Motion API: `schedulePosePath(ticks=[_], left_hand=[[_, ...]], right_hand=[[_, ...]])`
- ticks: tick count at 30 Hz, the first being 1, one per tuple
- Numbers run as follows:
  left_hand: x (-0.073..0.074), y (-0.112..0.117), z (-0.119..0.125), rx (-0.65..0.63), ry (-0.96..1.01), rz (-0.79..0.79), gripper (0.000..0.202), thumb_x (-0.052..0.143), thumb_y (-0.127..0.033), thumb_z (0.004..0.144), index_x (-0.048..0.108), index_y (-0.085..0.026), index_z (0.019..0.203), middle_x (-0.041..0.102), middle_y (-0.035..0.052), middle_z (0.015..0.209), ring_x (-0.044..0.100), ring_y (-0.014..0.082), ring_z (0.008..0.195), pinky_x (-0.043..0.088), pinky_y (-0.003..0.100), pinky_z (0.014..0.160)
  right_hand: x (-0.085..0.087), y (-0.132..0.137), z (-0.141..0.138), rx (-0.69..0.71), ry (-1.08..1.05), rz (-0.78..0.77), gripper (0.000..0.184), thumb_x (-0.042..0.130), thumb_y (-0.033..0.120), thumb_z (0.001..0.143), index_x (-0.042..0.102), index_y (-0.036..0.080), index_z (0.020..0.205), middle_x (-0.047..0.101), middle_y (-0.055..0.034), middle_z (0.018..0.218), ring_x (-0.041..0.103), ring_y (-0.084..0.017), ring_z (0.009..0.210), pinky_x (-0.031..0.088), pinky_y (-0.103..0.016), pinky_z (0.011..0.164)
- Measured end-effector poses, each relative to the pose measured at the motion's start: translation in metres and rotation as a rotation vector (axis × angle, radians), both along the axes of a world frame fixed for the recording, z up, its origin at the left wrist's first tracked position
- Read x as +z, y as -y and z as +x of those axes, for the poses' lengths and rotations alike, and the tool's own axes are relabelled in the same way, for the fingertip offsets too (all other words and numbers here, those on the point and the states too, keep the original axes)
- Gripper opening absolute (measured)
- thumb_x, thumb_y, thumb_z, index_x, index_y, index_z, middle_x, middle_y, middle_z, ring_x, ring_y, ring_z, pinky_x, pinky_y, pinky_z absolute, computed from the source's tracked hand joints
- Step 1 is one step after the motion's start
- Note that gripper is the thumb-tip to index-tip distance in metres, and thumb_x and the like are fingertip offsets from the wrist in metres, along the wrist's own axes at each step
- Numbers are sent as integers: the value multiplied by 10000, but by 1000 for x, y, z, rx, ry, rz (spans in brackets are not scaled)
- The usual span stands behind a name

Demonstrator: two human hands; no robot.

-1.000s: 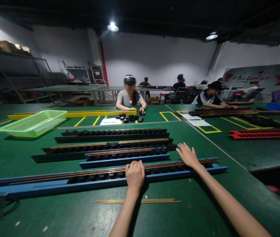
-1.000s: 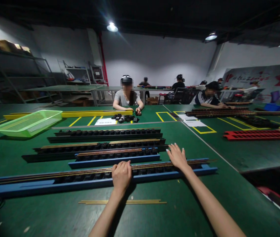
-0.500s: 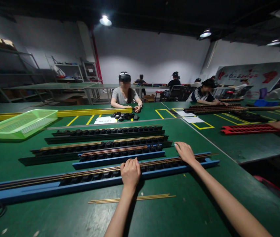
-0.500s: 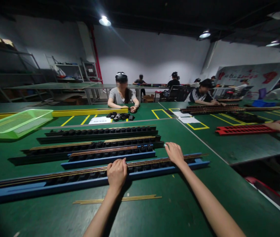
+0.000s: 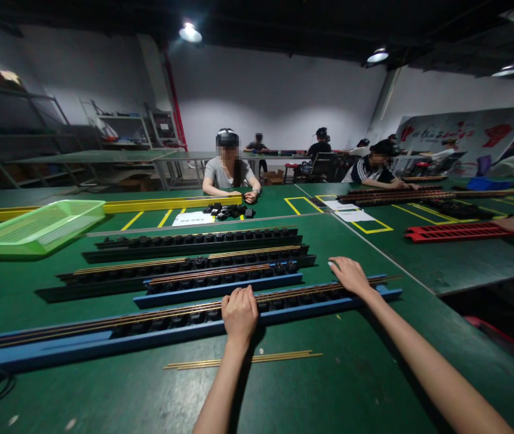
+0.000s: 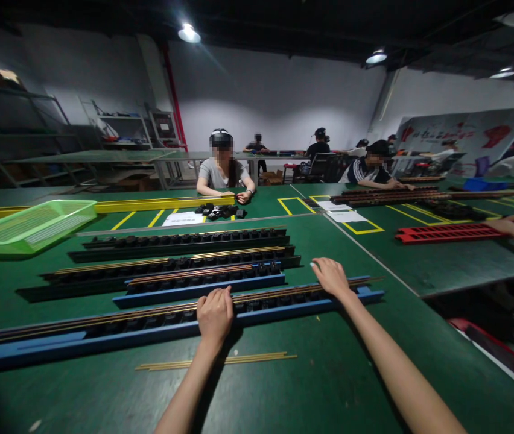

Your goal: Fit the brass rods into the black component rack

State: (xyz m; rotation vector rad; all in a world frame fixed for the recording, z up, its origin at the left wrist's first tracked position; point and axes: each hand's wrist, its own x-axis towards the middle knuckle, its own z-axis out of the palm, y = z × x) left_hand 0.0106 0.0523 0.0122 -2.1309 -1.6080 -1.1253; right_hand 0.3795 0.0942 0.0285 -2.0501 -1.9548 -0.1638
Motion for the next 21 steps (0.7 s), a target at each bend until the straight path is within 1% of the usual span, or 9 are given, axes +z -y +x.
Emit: schedulePosePath(ticks=[3,5,7,10,12,13,17,21], left_hand=[[-1,-1,1,3,10,7,324,365,-198,930,678,-200,1013,731,64,921,626,216,979,346,371,816],[-1,-2,1,4,12,12,324,367,-192,927,680,-196,1010,733,64,928,625,216,997,346,371,832],[-1,-2,1,5,11,15,329,362,-189,927,680,-193,1014,734,65,939,624,214,1004,344,371,840],[-2,-1,0,4,4,13,339,353,-190,930,678,-196,1028,735,64,947,629,206,993,345,370,839],[-2,-1,0,5,0,14,338,355,-190,931,676,-199,1035,736,63,950,634,204,990,347,373,838],[-2,-1,0,7,-1,16,334,359,-190,931,677,-200,1035,736,63,952,636,204,991,349,373,838],[-3,-2,0,15,2,41,309,383,-179,928,680,-191,1015,740,57,945,643,201,986,355,368,827],[-3,-2,0,18,10,74,284,403,-175,926,679,-181,993,743,46,931,652,200,970,353,366,814]], right_hand=[[-1,-3,0,15,4,-26,471,272,444,937,587,205,1192,635,-82,1210,525,-228,1169,360,-390,974],[0,-3,3,30,4,-40,476,253,452,942,578,221,1203,622,-64,1237,523,-211,1174,357,-374,981],[2,-1,9,26,7,-45,478,240,457,943,561,238,1222,594,-54,1282,497,-205,1211,337,-383,1005],[2,2,22,-51,13,-39,501,228,457,938,538,218,1251,553,-92,1333,426,-248,1287,291,-466,1035],[-1,2,29,-114,11,-45,529,210,456,937,538,187,1254,558,-130,1319,431,-281,1282,301,-505,1015],[-3,2,31,-131,11,-51,535,208,459,936,539,184,1254,561,-134,1314,435,-286,1279,304,-510,1011],[-10,0,35,-130,7,-80,541,225,498,928,559,203,1236,595,-104,1281,493,-261,1229,339,-455,1000],[-8,-3,38,-106,3,-105,540,239,517,922,571,218,1224,617,-75,1257,523,-244,1198,363,-418,987]])
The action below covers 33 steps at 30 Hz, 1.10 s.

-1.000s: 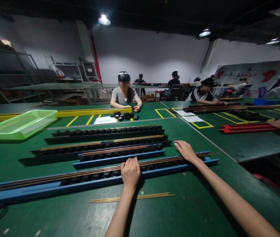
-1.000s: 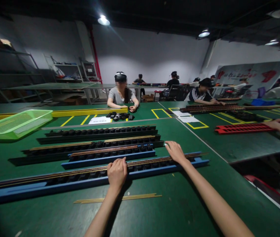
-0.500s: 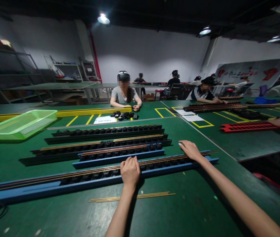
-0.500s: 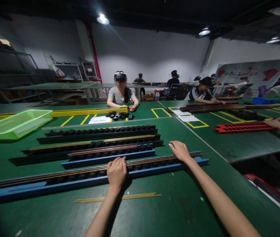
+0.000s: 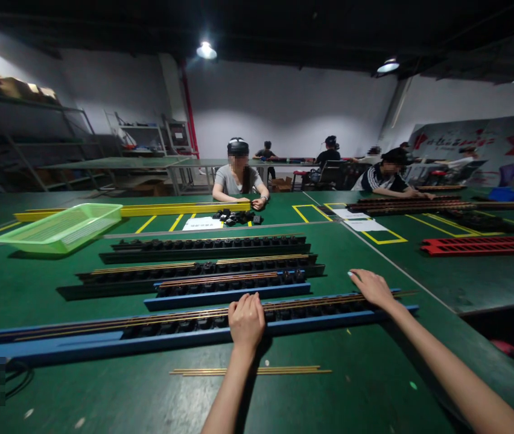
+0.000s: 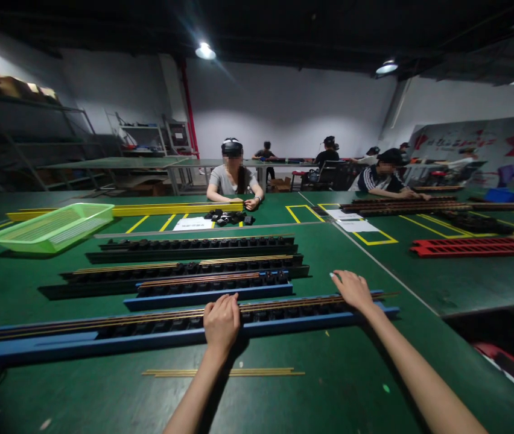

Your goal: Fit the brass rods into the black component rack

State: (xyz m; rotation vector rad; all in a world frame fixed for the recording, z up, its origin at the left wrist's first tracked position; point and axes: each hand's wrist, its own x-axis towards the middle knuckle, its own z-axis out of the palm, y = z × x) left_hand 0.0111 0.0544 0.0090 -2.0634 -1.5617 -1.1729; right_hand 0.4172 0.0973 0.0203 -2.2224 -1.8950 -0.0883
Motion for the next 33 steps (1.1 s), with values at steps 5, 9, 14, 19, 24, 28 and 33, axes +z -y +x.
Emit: schedulePosePath(ticks=[5,9,14,19,24,28,33], left_hand=[[1,0,0,-4,4,19,275,413,-169,923,678,-186,995,743,41,943,655,194,967,353,360,806],[1,-1,0,-6,6,24,267,427,-166,916,677,-188,1007,742,34,957,653,189,978,354,358,816],[0,-1,1,-11,10,19,269,429,-167,914,675,-185,1020,741,37,967,653,195,984,351,363,820],[1,0,1,-17,8,18,267,432,-165,913,668,-185,1037,739,36,985,650,197,996,348,364,818],[0,-1,1,-13,5,23,268,427,-162,912,667,-189,1028,738,28,995,646,194,1010,347,362,815],[0,-1,1,-16,10,25,266,429,-165,911,669,-193,1023,737,28,997,646,197,1011,348,364,811],[0,-1,1,-18,22,30,272,427,-165,911,673,-197,1022,738,34,992,648,204,1011,352,369,811]], right_hand=[[9,-1,15,-43,-1,9,540,219,488,932,528,206,1273,575,-86,1316,507,-245,1218,364,-423,985],[8,0,25,-127,8,-9,553,195,474,937,561,180,1229,625,-130,1228,560,-288,1145,397,-446,921],[4,0,26,-134,26,-57,550,179,479,947,587,202,1189,662,-118,1160,603,-275,1078,414,-410,882],[10,-1,30,-110,38,-80,516,225,485,943,606,219,1168,658,-97,1175,591,-265,1100,398,-401,911],[13,1,36,-191,40,-82,603,127,482,950,616,189,1147,681,-140,1098,635,-289,992,440,-393,791],[13,4,35,-207,72,-90,613,110,479,951,634,200,1103,699,-135,1031,651,-278,931,440,-365,738],[21,3,23,-159,167,-71,519,209,444,947,659,191,1001,697,-128,1021,630,-278,982,419,-384,808]])
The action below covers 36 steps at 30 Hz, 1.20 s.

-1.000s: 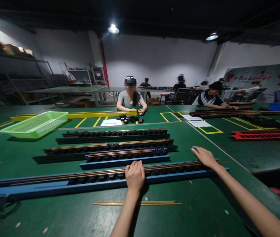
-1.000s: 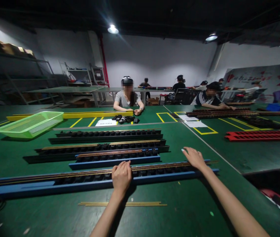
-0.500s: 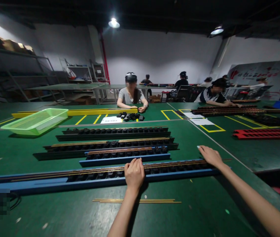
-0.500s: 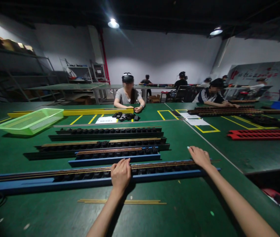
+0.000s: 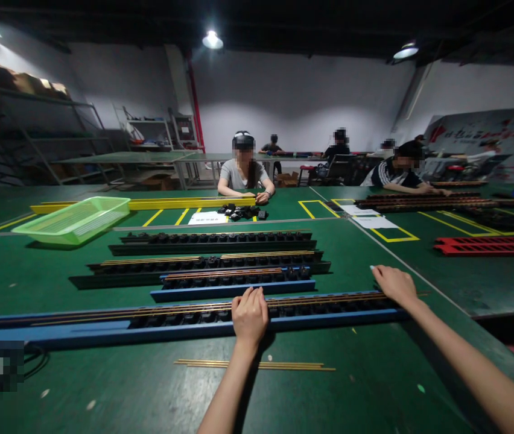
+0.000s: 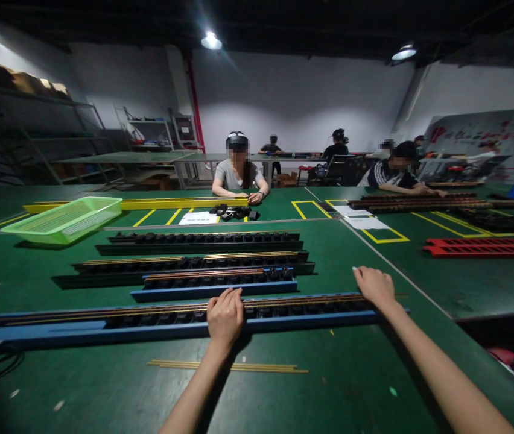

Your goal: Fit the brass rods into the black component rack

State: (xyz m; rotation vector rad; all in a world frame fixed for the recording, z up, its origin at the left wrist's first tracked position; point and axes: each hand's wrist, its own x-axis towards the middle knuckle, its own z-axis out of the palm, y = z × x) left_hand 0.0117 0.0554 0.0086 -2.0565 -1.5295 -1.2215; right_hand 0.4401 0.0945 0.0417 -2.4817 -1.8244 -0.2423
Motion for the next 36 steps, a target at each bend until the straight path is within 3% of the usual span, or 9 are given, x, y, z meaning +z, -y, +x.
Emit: schedulePosePath(ticks=[3,8,17,26,32,36], left_hand=[[-1,0,0,1,2,-2,279,421,-167,912,675,-199,1021,738,35,991,647,202,1012,356,367,815],[-1,0,0,-1,6,-15,296,403,-183,922,677,-199,1034,737,43,997,644,198,1019,363,367,829],[0,2,-1,-2,8,-15,321,392,-189,919,684,-214,1049,739,53,986,647,204,1015,383,372,833],[-1,1,-2,-8,1,-29,300,405,-185,918,674,-199,1049,737,48,995,642,205,1024,365,372,827],[0,1,-2,-11,-5,-27,290,410,-179,917,670,-191,1045,735,48,1001,640,206,1027,359,371,825],[0,2,-2,-6,-11,-25,288,413,-175,915,667,-191,1049,735,44,1003,643,202,1018,357,372,824]], right_hand=[[3,-2,-10,30,51,12,471,240,401,948,650,182,1018,691,-126,1048,618,-276,1012,409,-391,839],[2,1,-20,13,94,4,484,215,349,956,658,156,953,704,-139,969,649,-264,919,434,-364,764],[17,7,-42,-7,145,41,513,241,419,954,648,108,985,678,-211,1026,612,-329,1015,410,-448,838],[3,3,-72,0,28,-16,600,131,441,975,666,176,915,712,-136,949,665,-238,895,440,-339,751],[14,9,-80,20,59,31,545,184,409,969,660,149,923,695,-173,973,631,-279,964,406,-394,835],[19,14,-99,52,87,104,497,193,345,962,609,96,1071,632,-233,1119,520,-333,1151,279,-484,991]])
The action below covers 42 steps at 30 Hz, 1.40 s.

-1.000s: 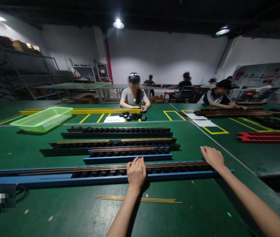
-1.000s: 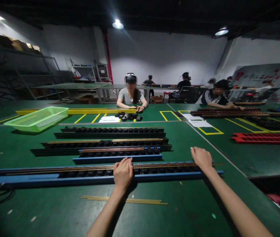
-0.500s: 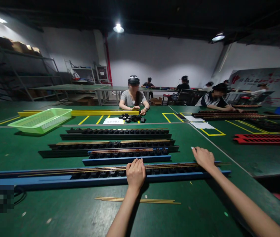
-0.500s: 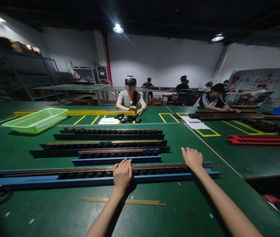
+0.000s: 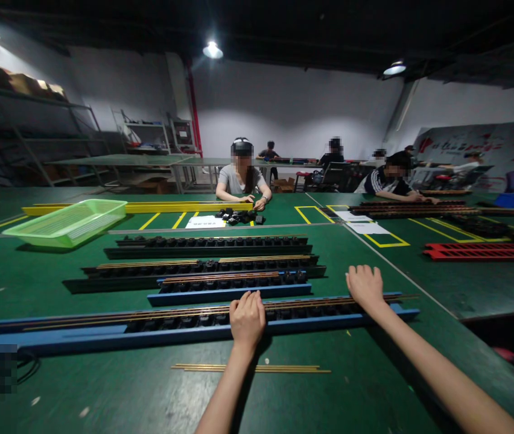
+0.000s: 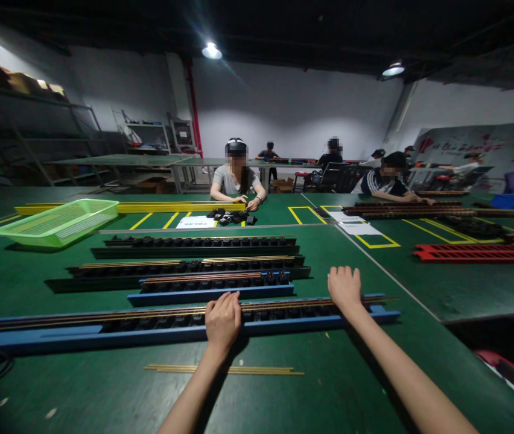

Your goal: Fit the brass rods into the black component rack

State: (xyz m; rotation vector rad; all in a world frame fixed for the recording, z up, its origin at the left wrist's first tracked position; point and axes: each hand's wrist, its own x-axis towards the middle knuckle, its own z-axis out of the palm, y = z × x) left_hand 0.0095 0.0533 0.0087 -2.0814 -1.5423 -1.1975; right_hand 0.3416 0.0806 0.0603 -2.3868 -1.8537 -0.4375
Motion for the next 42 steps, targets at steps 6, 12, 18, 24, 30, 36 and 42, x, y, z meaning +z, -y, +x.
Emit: schedulePosePath(ticks=[6,12,18,24,30,36,42], left_hand=[[-1,0,0,3,-2,-2,292,413,-177,913,666,-201,1059,735,40,1010,638,199,1030,359,373,828],[-1,-1,1,0,15,1,300,405,-183,917,673,-201,1051,732,49,1022,632,213,1054,359,387,854],[-1,0,1,-4,10,6,320,400,-180,912,666,-217,1086,713,56,1086,599,220,1128,358,399,911],[-2,-1,2,9,18,10,343,384,-188,914,652,-215,1126,691,71,1133,581,230,1159,364,412,920],[-2,-1,2,8,12,14,327,390,-187,920,656,-214,1108,689,57,1137,579,227,1162,368,398,905],[-4,-2,2,19,6,25,349,399,-186,918,603,-199,1201,650,59,1208,574,214,1170,364,397,949],[-6,-4,1,28,-6,23,386,392,-198,923,543,-191,1278,605,65,1268,566,204,1181,358,387,984]], right_hand=[[-17,-5,-14,9,-124,-80,518,196,429,961,624,171,1092,683,-156,1033,617,-275,983,398,-424,873],[-22,-10,-8,5,-193,-112,552,207,503,950,565,180,1219,623,-141,1205,537,-287,1156,384,-494,940],[-22,-4,-24,69,-178,-85,613,150,513,952,390,158,1392,401,-133,1459,260,-284,1390,209,-611,1068],[-32,-1,-38,105,-145,-103,605,134,477,955,378,161,1411,364,-127,1487,207,-270,1417,131,-633,1091],[-23,-1,-42,117,-73,-79,566,191,356,947,344,99,1427,345,-188,1485,176,-306,1421,60,-662,1078],[-20,-1,-59,198,-101,-124,613,191,492,948,338,156,1439,326,-138,1508,179,-277,1424,91,-597,1109],[-26,0,-66,175,-136,-204,641,150,512,953,365,141,1429,393,-131,1471,265,-271,1396,170,-575,1101]])
